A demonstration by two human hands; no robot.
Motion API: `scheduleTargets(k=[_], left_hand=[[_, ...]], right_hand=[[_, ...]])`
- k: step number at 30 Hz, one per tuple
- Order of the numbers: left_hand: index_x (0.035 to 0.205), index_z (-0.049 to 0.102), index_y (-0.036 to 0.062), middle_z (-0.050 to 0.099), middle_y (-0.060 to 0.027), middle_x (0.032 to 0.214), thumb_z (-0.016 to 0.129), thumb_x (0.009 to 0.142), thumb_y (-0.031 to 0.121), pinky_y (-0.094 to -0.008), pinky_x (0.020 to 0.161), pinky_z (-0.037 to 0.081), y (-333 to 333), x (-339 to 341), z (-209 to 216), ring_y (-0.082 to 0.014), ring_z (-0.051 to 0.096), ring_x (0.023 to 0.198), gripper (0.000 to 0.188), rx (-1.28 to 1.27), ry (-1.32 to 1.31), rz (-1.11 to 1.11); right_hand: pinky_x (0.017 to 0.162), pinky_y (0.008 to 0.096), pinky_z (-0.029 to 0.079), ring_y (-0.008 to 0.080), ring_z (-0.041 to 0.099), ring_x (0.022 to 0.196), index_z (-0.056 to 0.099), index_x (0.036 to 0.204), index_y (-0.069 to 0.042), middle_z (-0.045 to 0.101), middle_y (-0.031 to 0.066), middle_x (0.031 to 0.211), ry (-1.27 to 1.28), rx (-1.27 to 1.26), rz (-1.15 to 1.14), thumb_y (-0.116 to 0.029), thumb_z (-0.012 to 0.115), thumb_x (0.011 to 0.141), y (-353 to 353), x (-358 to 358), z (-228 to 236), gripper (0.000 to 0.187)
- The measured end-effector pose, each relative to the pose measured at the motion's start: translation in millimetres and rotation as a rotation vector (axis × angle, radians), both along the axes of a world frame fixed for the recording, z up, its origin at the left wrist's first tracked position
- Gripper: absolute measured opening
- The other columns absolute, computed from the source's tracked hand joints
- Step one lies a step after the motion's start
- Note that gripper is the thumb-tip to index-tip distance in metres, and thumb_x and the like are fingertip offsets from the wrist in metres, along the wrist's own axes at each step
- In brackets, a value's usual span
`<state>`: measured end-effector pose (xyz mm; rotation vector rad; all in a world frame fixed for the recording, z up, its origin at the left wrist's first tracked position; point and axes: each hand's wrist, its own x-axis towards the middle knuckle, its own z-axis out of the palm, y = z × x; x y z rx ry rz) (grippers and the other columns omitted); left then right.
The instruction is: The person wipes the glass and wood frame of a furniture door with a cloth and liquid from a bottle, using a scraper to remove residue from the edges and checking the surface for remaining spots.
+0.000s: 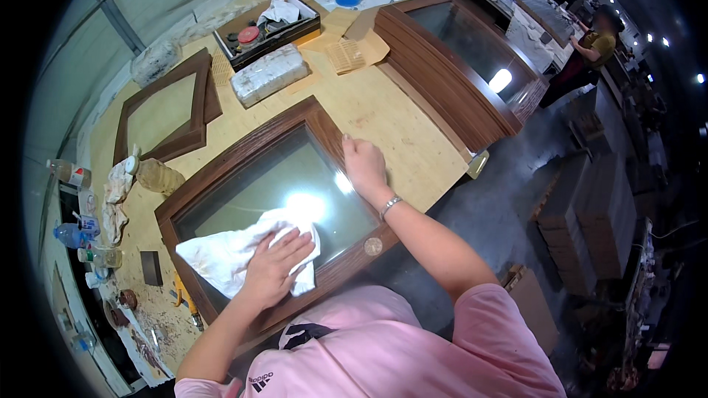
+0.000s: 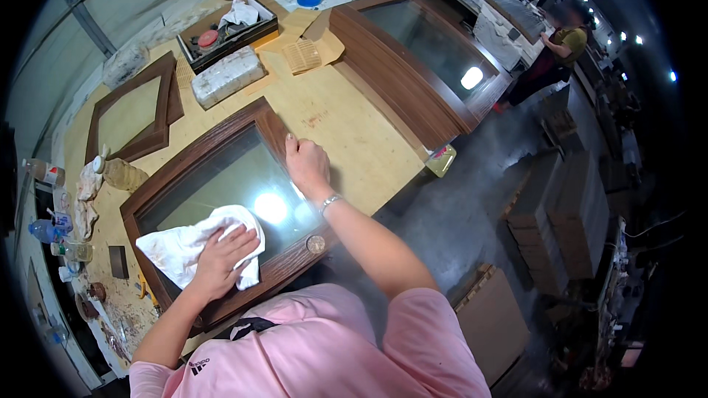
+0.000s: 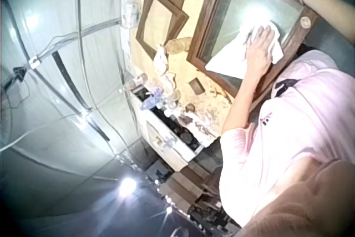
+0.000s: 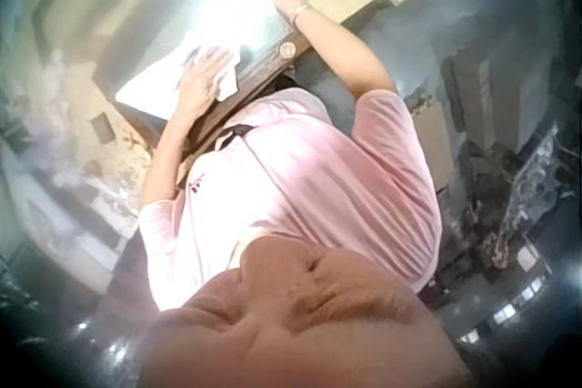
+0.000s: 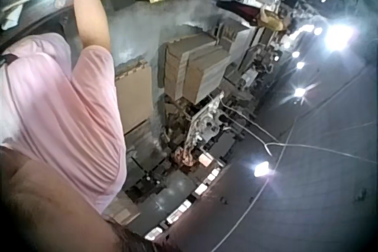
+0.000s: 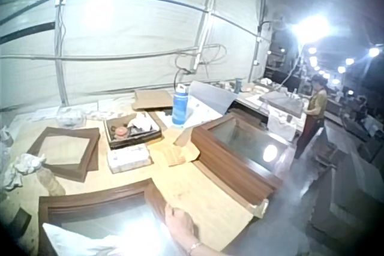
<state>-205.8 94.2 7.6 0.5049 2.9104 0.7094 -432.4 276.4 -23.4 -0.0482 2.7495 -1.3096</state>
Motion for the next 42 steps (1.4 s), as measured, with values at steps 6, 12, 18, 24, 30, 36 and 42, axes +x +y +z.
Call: scheduleTargets(k=[6, 12, 18, 24, 30, 36, 42], left_hand=[[0.147, 0.048, 0.0143, 0.048, -0.0064, 0.152, 0.056, 0.096, 0.023, -0.0507, 0.117, 0.028, 12, -133, -21, -0.0252, 0.041, 0.143, 0.052, -0.175, 0.229, 0.109], [0.142, 0.054, 0.0170, 0.053, 0.0000, 0.148, 0.056, 0.097, 0.024, -0.0456, 0.114, 0.034, -23, -153, -19, -0.0231, 0.049, 0.134, 0.045, -0.259, 0.340, 0.291], [0.136, 0.060, 0.0196, 0.059, 0.0033, 0.141, 0.065, 0.089, 0.019, -0.0409, 0.107, 0.040, -86, -71, -26, -0.0247, 0.055, 0.121, 0.048, -0.285, 0.392, 0.500], [0.121, 0.071, 0.0170, 0.068, -0.0006, 0.127, 0.062, 0.080, 0.003, -0.0369, 0.087, 0.051, -177, 35, -13, -0.0284, 0.061, 0.101, 0.044, -0.426, 0.314, 0.782], [0.104, 0.072, 0.0004, 0.071, -0.0217, 0.094, 0.050, 0.080, -0.001, -0.0456, 0.079, 0.053, -179, 51, 21, -0.0364, 0.069, 0.089, 0.033, 0.024, 0.257, 1.097], [0.126, 0.066, 0.0089, 0.066, -0.0161, 0.115, 0.066, 0.080, 0.006, -0.0446, 0.094, 0.050, 55, 17, -5, -0.0348, 0.063, 0.107, 0.046, 0.164, -0.014, 0.407], [0.106, 0.077, 0.0152, 0.067, -0.0082, 0.094, 0.068, 0.068, -0.004, -0.0391, 0.071, 0.054, -83, 148, 10, -0.0275, 0.066, 0.084, 0.044, -0.152, 0.180, 0.595]], right_hand=[[0.078, 0.0538, 0.052, 0.0469, 0.067, 0.081, 0.070, 0.081, 0.003, 0.068, 0.0292, 0.082, 0.003, 0.064, 0.037, -0.043, 0.047, 0.099, -2, 1, 3, 0.055], [0.073, 0.0525, 0.053, 0.0459, 0.068, 0.079, 0.069, 0.083, 0.004, 0.067, 0.0298, 0.079, 0.070, 0.121, 0.103, -0.042, 0.054, 0.096, 0, 6, 10, 0.051], [0.074, 0.0524, 0.053, 0.0460, 0.067, 0.079, 0.068, 0.083, 0.005, 0.067, 0.0295, 0.078, 0.080, 0.144, 0.113, -0.041, 0.057, 0.095, 5, 5, 5, 0.048], [0.073, 0.0497, 0.052, 0.0442, 0.067, 0.078, 0.065, 0.081, 0.005, 0.067, 0.0275, 0.077, 0.151, 0.113, 0.098, -0.042, 0.067, 0.086, 3, 3, -5, 0.047], [0.079, 0.0507, 0.054, 0.0474, 0.067, 0.084, 0.065, 0.085, 0.008, 0.067, 0.0325, 0.083, 0.052, 0.172, 0.148, -0.044, 0.071, 0.081, -4, 8, 17, 0.053], [0.077, 0.0495, 0.054, 0.0463, 0.068, 0.084, 0.064, 0.085, 0.009, 0.068, 0.0314, 0.083, 0.092, 0.194, 0.190, -0.043, 0.075, 0.077, -2, 6, 12, 0.054], [0.070, 0.0483, 0.052, 0.0428, 0.067, 0.075, 0.063, 0.082, 0.007, 0.066, 0.0277, 0.075, 0.141, 0.108, 0.196, -0.041, 0.079, 0.072, 6, 1, 4, 0.051]])
